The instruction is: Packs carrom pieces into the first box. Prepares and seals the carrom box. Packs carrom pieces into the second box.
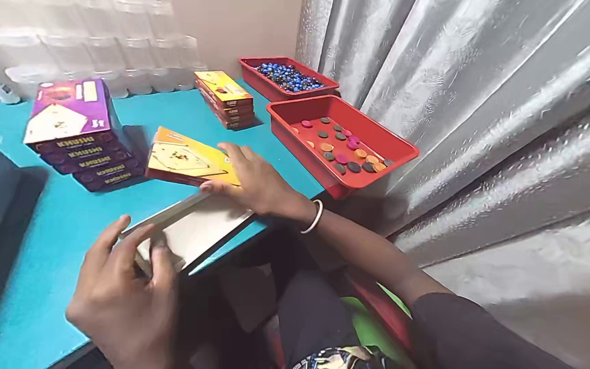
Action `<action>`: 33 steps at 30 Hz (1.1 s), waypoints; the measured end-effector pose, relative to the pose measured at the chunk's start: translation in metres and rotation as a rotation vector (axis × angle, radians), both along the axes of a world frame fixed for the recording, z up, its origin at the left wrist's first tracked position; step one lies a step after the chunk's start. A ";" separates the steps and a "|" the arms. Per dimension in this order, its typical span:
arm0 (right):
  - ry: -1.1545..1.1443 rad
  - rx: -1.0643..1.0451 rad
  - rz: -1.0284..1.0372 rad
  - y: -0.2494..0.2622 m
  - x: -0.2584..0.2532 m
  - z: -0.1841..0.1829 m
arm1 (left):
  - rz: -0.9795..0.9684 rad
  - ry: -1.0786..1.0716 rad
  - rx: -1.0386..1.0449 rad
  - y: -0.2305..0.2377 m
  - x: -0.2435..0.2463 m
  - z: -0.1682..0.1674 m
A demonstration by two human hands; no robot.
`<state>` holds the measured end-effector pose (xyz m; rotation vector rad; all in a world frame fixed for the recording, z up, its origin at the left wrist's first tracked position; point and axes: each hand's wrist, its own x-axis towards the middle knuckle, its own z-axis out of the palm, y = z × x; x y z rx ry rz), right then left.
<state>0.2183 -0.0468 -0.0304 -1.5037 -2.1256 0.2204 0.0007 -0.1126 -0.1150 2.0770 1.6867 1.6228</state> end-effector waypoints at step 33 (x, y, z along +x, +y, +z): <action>-0.789 -0.453 -0.091 0.023 0.301 0.100 | -0.382 0.303 -0.368 0.004 -0.040 0.034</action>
